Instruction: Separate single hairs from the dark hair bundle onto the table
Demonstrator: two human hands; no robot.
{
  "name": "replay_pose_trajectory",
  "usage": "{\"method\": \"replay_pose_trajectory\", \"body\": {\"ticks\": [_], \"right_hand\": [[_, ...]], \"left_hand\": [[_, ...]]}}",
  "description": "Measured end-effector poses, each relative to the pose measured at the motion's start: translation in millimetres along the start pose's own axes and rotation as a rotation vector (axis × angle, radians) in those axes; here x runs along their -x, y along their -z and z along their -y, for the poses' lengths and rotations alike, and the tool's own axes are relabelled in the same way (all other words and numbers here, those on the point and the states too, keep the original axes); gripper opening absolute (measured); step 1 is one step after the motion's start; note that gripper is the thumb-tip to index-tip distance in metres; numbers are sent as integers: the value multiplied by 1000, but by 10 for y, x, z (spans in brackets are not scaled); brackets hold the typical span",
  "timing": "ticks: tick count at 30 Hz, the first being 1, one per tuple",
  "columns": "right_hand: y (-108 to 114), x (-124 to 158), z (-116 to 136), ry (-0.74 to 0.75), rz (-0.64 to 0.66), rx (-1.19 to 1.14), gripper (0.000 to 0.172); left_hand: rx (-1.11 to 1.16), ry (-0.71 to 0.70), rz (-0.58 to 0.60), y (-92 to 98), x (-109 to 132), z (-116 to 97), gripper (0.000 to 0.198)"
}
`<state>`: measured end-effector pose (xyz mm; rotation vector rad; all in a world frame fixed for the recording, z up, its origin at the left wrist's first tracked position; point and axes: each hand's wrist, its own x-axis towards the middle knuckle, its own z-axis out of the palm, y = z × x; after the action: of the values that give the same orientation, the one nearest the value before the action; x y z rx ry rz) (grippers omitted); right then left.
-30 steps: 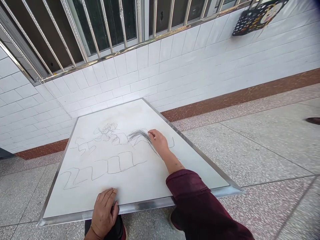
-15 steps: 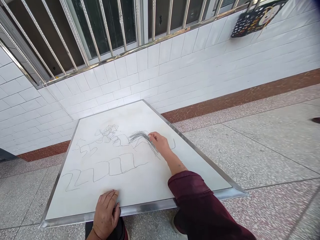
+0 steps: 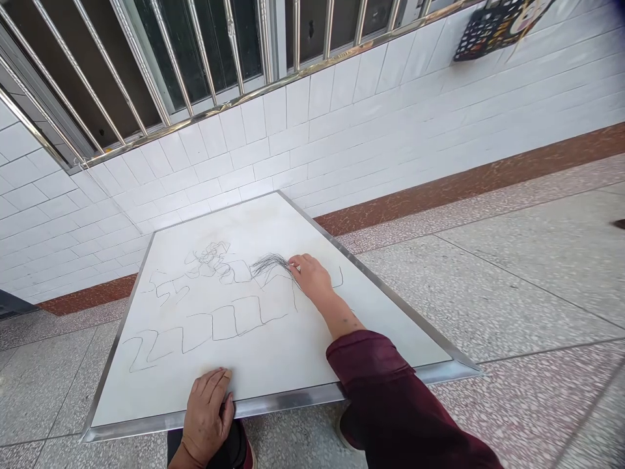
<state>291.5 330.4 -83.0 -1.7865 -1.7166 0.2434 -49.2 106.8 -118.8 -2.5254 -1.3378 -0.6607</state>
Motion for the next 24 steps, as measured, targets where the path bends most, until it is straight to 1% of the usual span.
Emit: {"method": "replay_pose_trajectory", "body": {"ticks": [3,5,10,12,20,24], "right_hand": [[-57,-3,44,113,74,58,13],[-115,-7,58,141,115,106,10],[-216,-16,50,148,170,207,15],[-228,-18,51,157,187,231,15],[-224,31,153,220,264,251,14],[-191,38,152,231,280,237,12]], "left_hand": [[7,-4,10,1,-3,3,42],[10,-5,21,4,-5,3,43],[14,0,35,9,-5,-1,44],[10,0,30,8,-4,-3,44],[0,-1,19,14,-8,-5,44],[5,1,16,9,-7,4,43]]}}
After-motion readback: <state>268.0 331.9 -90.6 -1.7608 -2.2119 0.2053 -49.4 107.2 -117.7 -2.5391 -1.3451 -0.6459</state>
